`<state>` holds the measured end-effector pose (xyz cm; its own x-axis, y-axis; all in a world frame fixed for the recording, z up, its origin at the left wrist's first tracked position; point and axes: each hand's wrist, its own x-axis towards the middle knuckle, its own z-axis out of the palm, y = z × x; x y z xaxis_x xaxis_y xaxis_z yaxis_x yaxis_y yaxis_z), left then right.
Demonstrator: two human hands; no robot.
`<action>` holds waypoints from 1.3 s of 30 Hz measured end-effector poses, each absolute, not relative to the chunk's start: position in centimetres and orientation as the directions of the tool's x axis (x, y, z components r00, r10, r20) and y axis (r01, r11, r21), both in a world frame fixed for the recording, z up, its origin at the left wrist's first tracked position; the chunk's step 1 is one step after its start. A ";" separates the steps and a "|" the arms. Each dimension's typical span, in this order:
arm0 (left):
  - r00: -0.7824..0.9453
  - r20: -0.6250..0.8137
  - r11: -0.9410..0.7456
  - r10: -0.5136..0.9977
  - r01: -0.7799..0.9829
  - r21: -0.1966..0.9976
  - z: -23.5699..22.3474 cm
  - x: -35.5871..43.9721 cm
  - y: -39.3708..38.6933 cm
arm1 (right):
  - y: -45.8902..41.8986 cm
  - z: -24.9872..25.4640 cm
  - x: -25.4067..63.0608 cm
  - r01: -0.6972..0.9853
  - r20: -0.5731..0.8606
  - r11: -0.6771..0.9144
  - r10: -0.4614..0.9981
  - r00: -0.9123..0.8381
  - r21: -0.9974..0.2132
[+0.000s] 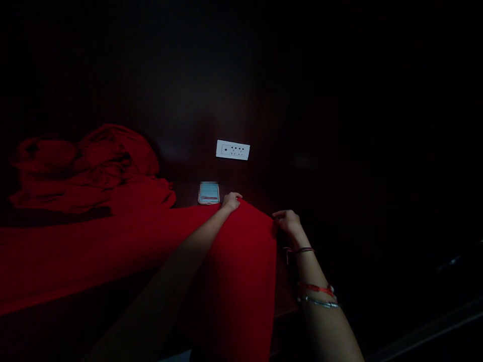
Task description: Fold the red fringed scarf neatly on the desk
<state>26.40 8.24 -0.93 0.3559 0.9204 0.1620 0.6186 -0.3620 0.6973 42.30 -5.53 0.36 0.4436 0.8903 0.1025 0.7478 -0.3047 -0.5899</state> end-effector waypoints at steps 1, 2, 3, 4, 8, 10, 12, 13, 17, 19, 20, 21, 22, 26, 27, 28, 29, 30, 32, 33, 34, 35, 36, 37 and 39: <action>0.385 0.173 -0.396 0.906 0.631 0.667 -0.9 26.6 8.1 | -5.5 0.4 42.1 0.784 0.108 -0.306 0.899 0.425 -0.539; 0.412 0.182 -0.427 0.893 0.642 0.637 -0.8 26.8 7.9 | -5.5 0.4 41.8 0.812 0.110 -0.307 0.905 0.410 -0.496; 0.433 0.190 -0.452 0.881 0.654 0.606 -0.8 27.0 7.5 | -5.5 0.3 41.4 0.836 0.118 -0.310 0.908 0.401 -0.454; 0.444 0.199 -0.471 0.873 0.668 0.576 -0.7 27.2 7.0 | -5.4 0.3 41.0 0.860 0.140 -0.310 0.908 0.394 -0.406; 0.444 0.268 -0.518 0.855 0.716 0.469 -0.8 27.0 4.5 | -5.1 -0.2 39.3 0.979 0.214 -0.149 0.961 0.177 -0.140; 0.517 0.285 -0.590 0.807 0.708 0.388 -1.2 26.1 3.4 | -4.9 -0.5 38.8 0.995 0.096 -0.045 0.994 0.054 -0.095; 0.638 0.212 -0.670 0.740 0.673 0.314 -1.8 24.9 3.0 | -4.8 -0.8 38.5 0.993 -0.055 -0.048 0.998 0.042 -0.109; 0.687 0.149 -0.695 0.711 0.656 0.294 -2.1 24.2 3.0 | -4.7 -0.9 38.4 0.990 -0.111 -0.076 0.992 0.063 -0.116; 0.743 -0.029 -0.702 0.668 0.643 0.306 -2.9 22.3 3.9 | -4.8 -0.7 37.9 0.982 -0.177 -0.154 0.975 0.133 -0.111; 0.746 -0.030 -0.703 0.665 0.639 0.311 -2.9 22.0 4.3 | -4.9 -0.6 37.4 0.990 -0.129 -0.090 0.989 0.076 -0.112; 0.742 -0.018 -0.701 0.670 0.640 0.316 -2.9 22.1 4.3 | -4.9 -0.6 37.1 0.992 -0.118 -0.055 0.992 0.041 -0.113; 0.734 -0.007 -0.694 0.679 0.645 0.320 -2.8 22.2 4.4 | -4.9 -0.6 36.8 0.993 -0.127 -0.029 0.992 0.015 -0.113; 0.724 0.001 -0.685 0.690 0.652 0.325 -2.8 22.3 4.3 | -4.9 -0.7 36.5 0.993 -0.154 -0.024 0.988 0.007 -0.112; 0.695 -0.008 -0.653 0.719 0.679 0.337 -2.4 22.5 3.8 | -4.9 -1.2 35.7 0.990 -0.221 -0.102 0.972 0.079 -0.094; 0.688 0.017 -0.651 0.726 0.678 0.342 -2.3 22.5 3.6 | -4.9 -1.2 35.8 0.990 -0.205 -0.102 0.976 0.080 -0.102; 0.678 0.051 -0.650 0.733 0.676 0.347 -2.2 22.3 3.4 | -4.9 -1.2 35.9 0.989 -0.175 -0.090 0.982 0.069 -0.118; 0.667 0.091 -0.651 0.740 0.674 0.349 -2.0 22.1 3.1 | -4.9 -0.9 36.2 0.987 -0.125 -0.067 0.991 0.049 -0.144; 0.651 0.132 -0.649 0.748 0.674 0.353 -1.9 21.9 2.8 | -4.8 -0.6 36.7 0.984 -0.058 -0.044 0.998 0.034 -0.175; 0.593 0.171 -0.609 0.786 0.697 0.379 -1.4 21.2 1.9 | -4.7 0.2 37.9 0.970 0.074 -0.062 0.994 0.082 -0.237; 0.558 0.158 -0.569 0.815 0.716 0.405 -1.1 20.8 1.5 | -4.6 0.7 38.6 0.959 0.107 -0.104 0.985 0.137 -0.264; 0.522 0.127 -0.520 0.843 0.732 0.440 -0.8 20.4 1.0 | -4.6 1.1 39.4 0.945 0.109 -0.161 0.974 0.199 -0.284; 0.491 0.077 -0.464 0.868 0.745 0.479 -0.5 20.1 0.5 | -4.6 1.4 40.1 0.930 0.084 -0.216 0.964 0.250 -0.298; 0.473 0.013 -0.410 0.881 0.750 0.519 -0.3 19.7 0.1 | -4.7 1.6 40.7 0.916 0.045 -0.259 0.957 0.286 -0.308; 0.467 -0.049 -0.365 0.883 0.748 0.554 0.0 19.3 -0.4 | -4.9 1.6 41.2 0.904 0.009 -0.283 0.953 0.302 -0.319; 0.468 -0.089 -0.325 0.879 0.726 0.606 0.5 18.6 -1.3 | -5.3 1.5 41.9 0.886 -0.030 -0.301 0.950 0.310 -0.352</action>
